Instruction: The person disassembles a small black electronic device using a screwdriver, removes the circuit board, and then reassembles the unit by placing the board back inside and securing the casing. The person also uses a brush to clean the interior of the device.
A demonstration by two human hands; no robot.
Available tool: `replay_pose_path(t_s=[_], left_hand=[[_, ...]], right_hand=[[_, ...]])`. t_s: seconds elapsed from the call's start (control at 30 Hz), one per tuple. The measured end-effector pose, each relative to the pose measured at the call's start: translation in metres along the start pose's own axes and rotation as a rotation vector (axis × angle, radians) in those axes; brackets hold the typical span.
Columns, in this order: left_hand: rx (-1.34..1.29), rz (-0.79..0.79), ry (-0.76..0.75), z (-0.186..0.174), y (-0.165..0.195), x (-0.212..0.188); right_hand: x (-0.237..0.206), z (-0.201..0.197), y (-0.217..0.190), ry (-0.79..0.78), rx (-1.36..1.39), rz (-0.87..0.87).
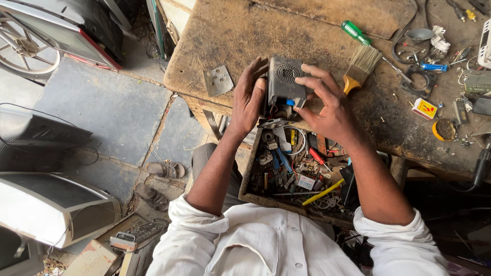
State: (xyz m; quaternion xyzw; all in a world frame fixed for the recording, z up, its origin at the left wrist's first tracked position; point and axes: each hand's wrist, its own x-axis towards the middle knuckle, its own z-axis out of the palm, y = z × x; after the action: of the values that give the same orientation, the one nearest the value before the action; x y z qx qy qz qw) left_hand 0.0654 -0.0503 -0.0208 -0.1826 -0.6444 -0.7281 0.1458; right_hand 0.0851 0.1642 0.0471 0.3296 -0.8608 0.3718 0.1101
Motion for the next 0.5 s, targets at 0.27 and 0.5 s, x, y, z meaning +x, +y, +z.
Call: replay_pose_path(t_s=[0.27, 0.5], left_hand=[[0.095, 0.101, 0.070, -0.004, -0.004, -0.038], [0.497, 0.157, 0.287, 0.017, 0.003, -0.095]], right_hand=[[-0.008, 0.007, 0.001, 0.019, -0.195, -0.052], [-0.011, 0.010, 0.013, 0.008, -0.004, 0.013]])
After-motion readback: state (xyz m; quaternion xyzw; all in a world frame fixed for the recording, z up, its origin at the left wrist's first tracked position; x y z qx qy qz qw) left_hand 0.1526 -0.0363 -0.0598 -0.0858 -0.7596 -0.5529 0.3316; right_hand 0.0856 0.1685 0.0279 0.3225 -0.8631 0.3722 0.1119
